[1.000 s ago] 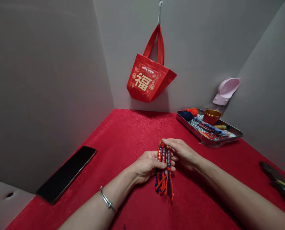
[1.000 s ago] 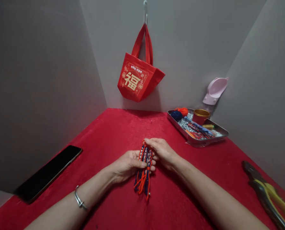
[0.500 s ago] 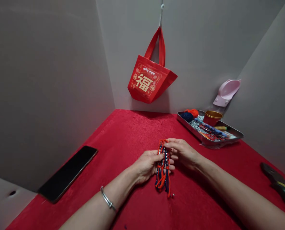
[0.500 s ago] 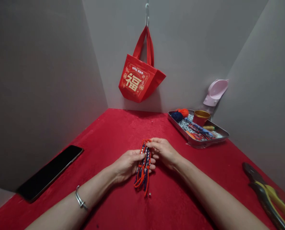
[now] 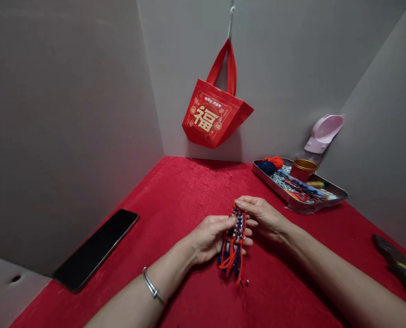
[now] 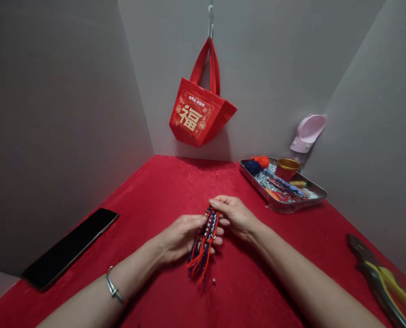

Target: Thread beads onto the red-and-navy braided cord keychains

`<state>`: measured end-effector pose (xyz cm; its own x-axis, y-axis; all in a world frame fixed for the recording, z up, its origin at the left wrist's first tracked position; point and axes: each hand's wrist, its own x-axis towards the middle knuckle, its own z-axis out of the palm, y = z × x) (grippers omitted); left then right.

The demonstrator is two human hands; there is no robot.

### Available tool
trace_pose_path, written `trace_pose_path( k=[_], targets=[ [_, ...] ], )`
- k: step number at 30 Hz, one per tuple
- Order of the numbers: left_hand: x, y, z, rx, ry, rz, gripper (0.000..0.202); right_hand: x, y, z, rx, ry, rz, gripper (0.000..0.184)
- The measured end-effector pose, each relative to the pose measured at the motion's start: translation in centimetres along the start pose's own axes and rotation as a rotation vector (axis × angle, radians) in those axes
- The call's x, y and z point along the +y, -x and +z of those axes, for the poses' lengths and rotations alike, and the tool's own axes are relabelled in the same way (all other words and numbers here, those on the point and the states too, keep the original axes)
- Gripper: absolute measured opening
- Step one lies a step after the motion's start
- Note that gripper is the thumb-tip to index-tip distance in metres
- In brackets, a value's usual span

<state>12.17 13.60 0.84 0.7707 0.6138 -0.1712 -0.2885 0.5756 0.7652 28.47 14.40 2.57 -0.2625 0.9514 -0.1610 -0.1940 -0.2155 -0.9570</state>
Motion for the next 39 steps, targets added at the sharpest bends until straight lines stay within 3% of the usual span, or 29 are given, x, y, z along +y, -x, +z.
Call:
trace_pose_path(
  k=[3, 8, 16, 21, 28, 32, 36, 39],
  targets=[
    [0.4, 0.0, 0.1, -0.044, 0.086, -0.057, 0.043, -0.2, 0.2, -0.1, -0.012, -0.011, 0.007, 0.030],
    [0.1, -0.3, 0.1, 0.114, 0.045, -0.026, 0.038, -0.1, 0.5, 0.0, -0.051, -0.032, 0.010, 0.020],
    [0.0, -0.5, -0.3, 0.159, 0.083, 0.068, 0.027, 0.2, 0.1, -0.4, -0.041, -0.101, -0.011, 0.015],
    [0.1, -0.6, -0.2, 0.282, 0.043, 0.117, 0.014, -0.2, 0.2, -0.1, 0.009, -0.161, -0.023, 0.016],
    [-0.4, -0.6, 0.5, 0.403, -0.049, 0.165, 0.022, 0.0, 0.4, 0.6, -0.011, -0.070, -0.034, 0.020],
    [-0.1, -0.4, 0.5, 0.285, -0.017, 0.158, 0.020, 0.2, 0.1, 0.1, 0.017, -0.018, -0.049, 0.019],
    [0.1, -0.2, 0.4, 0.099, 0.066, -0.040, 0.024, 0.1, -0.1, -0.3, -0.007, -0.039, -0.023, 0.018],
    [-0.3, 0.0, 0.4, 0.059, 0.020, -0.108, 0.033, 0.1, -0.1, -0.2, -0.043, -0.008, -0.011, 0.018]
  ],
)
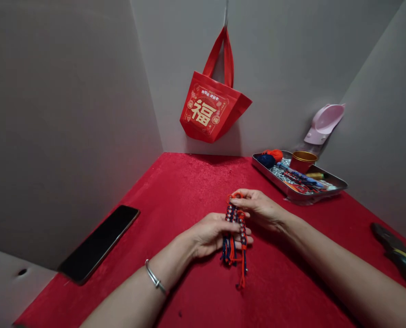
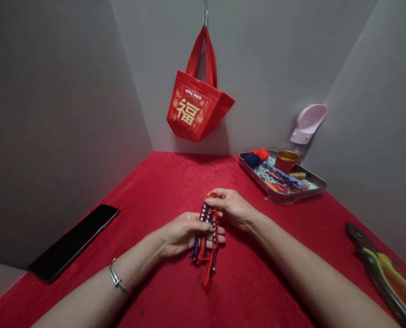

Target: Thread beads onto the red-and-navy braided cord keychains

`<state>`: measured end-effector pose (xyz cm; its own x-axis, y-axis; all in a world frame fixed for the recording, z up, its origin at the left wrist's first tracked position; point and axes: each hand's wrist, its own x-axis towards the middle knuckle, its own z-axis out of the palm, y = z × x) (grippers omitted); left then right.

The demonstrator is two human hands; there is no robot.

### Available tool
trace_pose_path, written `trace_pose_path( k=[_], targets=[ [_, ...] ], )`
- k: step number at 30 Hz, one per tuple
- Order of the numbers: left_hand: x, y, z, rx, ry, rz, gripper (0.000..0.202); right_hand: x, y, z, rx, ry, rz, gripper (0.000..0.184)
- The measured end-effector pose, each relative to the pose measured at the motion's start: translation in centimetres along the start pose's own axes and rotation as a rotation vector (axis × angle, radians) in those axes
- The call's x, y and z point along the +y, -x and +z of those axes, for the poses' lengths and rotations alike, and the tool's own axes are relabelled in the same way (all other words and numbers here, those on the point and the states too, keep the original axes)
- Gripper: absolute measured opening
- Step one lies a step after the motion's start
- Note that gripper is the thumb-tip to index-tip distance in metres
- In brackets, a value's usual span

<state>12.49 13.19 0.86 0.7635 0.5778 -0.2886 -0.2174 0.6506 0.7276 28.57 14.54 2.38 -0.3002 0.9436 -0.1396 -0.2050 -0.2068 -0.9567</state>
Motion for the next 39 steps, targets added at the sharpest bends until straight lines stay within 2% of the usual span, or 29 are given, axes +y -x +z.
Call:
trace_pose_path(
  k=[3, 6, 9, 11, 14, 18, 21, 23, 26, 28, 30, 35, 39],
  targets=[
    [-0.5, 0.0, 0.1, 0.046, -0.070, 0.056, 0.040, 0.1, 0.0, 0.1, -0.001, 0.036, -0.003, 0.020],
    [-0.4, -0.1, 0.0, 0.110, -0.084, 0.127, 0.031, 0.1, 0.1, -0.1, 0.042, 0.104, -0.001, 0.025],
    [0.0, -0.3, -0.3, 0.126, -0.070, 0.176, 0.027, 0.1, 0.3, -0.3, -0.006, 0.227, 0.044, 0.028],
    [0.1, -0.3, -0.4, 0.132, -0.057, 0.175, 0.025, 0.1, 0.3, -0.4, -0.021, 0.271, 0.037, 0.027],
    [0.1, -0.2, -0.4, 0.141, -0.028, 0.129, 0.021, 0.1, 0.1, -0.4, 0.053, 0.236, -0.042, 0.024],
    [0.0, -0.1, -0.1, 0.107, 0.001, 0.108, 0.022, 0.1, 0.1, -0.3, 0.146, 0.211, -0.051, 0.028],
    [0.1, -0.1, -0.1, 0.089, -0.010, 0.136, 0.022, 0.5, 0.3, -0.3, 0.030, 0.213, 0.065, 0.041],
    [0.1, -0.2, -0.2, 0.097, -0.013, 0.149, 0.022, 0.7, 0.4, -0.3, -0.039, 0.208, 0.091, 0.039],
    [0.0, -0.2, -0.3, 0.114, 0.002, 0.133, 0.021, 0.6, 0.3, -0.3, 0.057, 0.197, 0.013, 0.027],
    [-0.1, -0.2, -0.3, 0.113, 0.009, 0.100, 0.021, 0.3, 0.2, -0.3, 0.153, 0.176, -0.035, 0.026],
    [-0.2, -0.2, -0.3, 0.092, 0.006, 0.080, 0.023, 0.1, 0.1, -0.1, 0.188, 0.151, -0.059, 0.027],
    [-0.4, -0.1, -0.5, 0.021, -0.030, 0.107, 0.028, -0.1, 0.3, 0.6, 0.171, 0.068, -0.055, 0.026],
    [-0.4, -0.1, -0.4, -0.020, -0.065, 0.105, 0.029, -0.4, 0.7, 1.1, 0.050, -0.003, 0.036, 0.027]
  ],
)
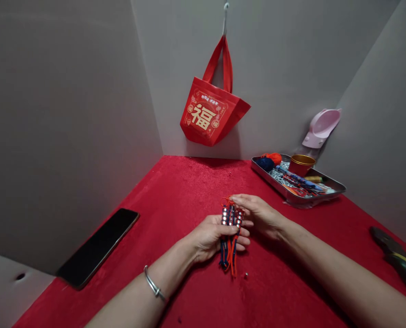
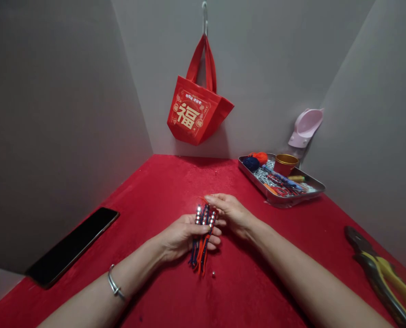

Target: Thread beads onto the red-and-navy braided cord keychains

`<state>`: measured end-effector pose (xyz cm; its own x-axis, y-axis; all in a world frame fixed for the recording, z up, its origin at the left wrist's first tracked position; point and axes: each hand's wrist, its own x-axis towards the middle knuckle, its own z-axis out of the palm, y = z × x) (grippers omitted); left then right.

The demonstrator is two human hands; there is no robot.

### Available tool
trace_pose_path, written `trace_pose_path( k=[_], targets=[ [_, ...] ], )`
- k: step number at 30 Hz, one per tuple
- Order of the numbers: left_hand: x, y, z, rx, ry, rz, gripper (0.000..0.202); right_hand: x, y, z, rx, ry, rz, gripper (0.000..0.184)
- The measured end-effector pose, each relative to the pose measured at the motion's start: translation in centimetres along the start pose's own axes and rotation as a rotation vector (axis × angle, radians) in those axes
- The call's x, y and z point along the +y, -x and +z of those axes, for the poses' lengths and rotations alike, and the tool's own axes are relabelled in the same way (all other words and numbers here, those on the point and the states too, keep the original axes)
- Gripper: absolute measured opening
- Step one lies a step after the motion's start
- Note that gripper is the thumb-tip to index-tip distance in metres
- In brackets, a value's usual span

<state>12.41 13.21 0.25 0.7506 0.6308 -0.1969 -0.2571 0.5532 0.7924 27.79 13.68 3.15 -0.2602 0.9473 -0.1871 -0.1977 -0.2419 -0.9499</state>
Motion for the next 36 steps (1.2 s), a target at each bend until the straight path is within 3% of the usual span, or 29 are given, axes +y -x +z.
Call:
trace_pose_path(
  k=[4, 12, 20, 24, 25, 26, 27, 28, 29, 32, 36],
  targets=[
    [-0.2, 0.0, 0.3, 0.036, 0.011, -0.055, 0.023, 0.2, 0.2, 0.2, -0.007, 0.013, 0.062, 0.028],
    [0.1, 0.0, 0.5, 0.048, 0.017, -0.098, 0.027, 0.5, -0.1, 0.1, -0.003, 0.104, -0.007, 0.028],
    [0.0, 0.4, 1.0, 0.102, -0.001, -0.101, 0.024, 0.8, -0.1, 0.4, -0.047, 0.202, -0.130, 0.016],
    [0.2, 0.5, 1.4, 0.088, -0.008, -0.113, 0.025, -1.5, -0.1, -1.1, -0.116, 0.494, -0.158, 0.022],
    [0.3, 0.5, 1.4, 0.087, -0.001, -0.100, 0.025, -2.7, 0.0, -2.2, -0.065, 0.659, -0.187, 0.026],
    [0.4, 0.5, 1.4, 0.093, 0.014, -0.081, 0.025, -4.1, 0.1, -3.7, 0.072, 0.846, -0.260, 0.029],
    [0.6, 0.4, 1.4, 0.106, 0.036, -0.058, 0.025, -5.4, 0.3, -5.5, 0.312, 1.086, -0.295, 0.031],
    [0.7, 0.3, 1.4, 0.127, 0.062, -0.036, 0.024, -6.7, 0.5, -7.5, 0.591, 1.321, -0.239, 0.031],
    [0.8, 0.1, 1.3, 0.152, 0.090, -0.019, 0.024, -7.7, 0.6, -9.5, 0.732, 1.389, -0.175, 0.031],
    [0.9, -0.2, 1.0, 0.236, 0.156, -0.001, 0.023, -8.8, 0.9, -14.6, 0.877, 1.489, 0.032, 0.025],
    [0.9, -0.5, 0.5, 0.280, 0.172, -0.012, 0.025, -7.2, -0.1, -17.9, 0.864, 1.615, 0.223, 0.020]
  ],
)
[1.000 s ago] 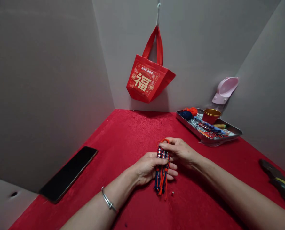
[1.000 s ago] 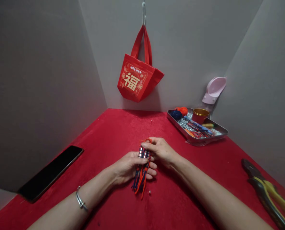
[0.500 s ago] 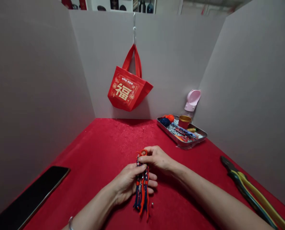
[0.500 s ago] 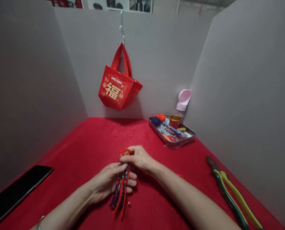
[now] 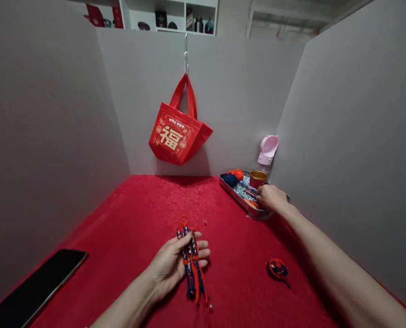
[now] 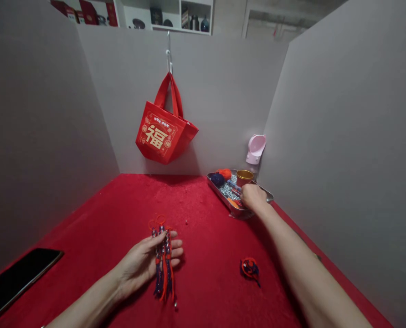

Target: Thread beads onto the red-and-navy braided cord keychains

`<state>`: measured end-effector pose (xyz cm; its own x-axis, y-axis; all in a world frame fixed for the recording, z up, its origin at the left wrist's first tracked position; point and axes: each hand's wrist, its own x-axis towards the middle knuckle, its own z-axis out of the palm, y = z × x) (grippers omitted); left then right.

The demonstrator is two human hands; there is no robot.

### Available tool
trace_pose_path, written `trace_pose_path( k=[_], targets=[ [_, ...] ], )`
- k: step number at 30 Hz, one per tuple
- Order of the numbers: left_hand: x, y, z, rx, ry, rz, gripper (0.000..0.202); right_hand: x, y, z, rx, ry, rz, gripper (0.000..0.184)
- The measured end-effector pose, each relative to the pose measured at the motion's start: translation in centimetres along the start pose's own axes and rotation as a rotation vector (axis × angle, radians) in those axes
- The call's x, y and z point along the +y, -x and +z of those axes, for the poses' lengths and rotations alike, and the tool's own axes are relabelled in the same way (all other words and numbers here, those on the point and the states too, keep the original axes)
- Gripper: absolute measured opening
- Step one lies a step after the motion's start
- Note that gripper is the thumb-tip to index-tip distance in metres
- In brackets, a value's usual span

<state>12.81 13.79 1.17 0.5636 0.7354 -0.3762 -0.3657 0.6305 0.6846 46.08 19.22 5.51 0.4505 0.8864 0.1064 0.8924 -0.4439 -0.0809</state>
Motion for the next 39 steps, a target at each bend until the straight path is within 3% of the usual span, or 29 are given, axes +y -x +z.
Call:
trace_pose_path(
  k=[5, 11, 18, 22, 28, 39],
  targets=[
    [0.0, -0.3, -0.6, -0.018, -0.023, 0.001, 0.026, -0.1, -1.5, 2.0, -0.030, 0.127, -0.003, 0.025],
    [0.0, -0.2, -0.7, -0.024, -0.056, 0.007, 0.025, -0.3, -2.3, 2.4, -0.039, 0.163, -0.044, 0.027],
    [0.2, 0.0, -0.4, -0.021, -0.080, 0.006, 0.022, -0.5, -3.0, 3.0, -0.100, 0.124, 0.024, 0.027],
    [0.2, 0.1, -0.5, -0.035, -0.091, 0.013, 0.023, 0.1, -3.2, 2.4, -0.119, 0.061, 0.035, 0.025],
    [0.1, 0.2, -0.4, -0.052, -0.081, 0.012, 0.021, 1.2, -2.8, 0.1, -0.081, -0.094, -0.066, 0.028],
    [-0.2, 0.3, -0.4, -0.048, -0.096, 0.018, 0.023, 0.2, -1.9, -0.9, 0.046, -0.020, 0.112, 0.027]
  ],
)
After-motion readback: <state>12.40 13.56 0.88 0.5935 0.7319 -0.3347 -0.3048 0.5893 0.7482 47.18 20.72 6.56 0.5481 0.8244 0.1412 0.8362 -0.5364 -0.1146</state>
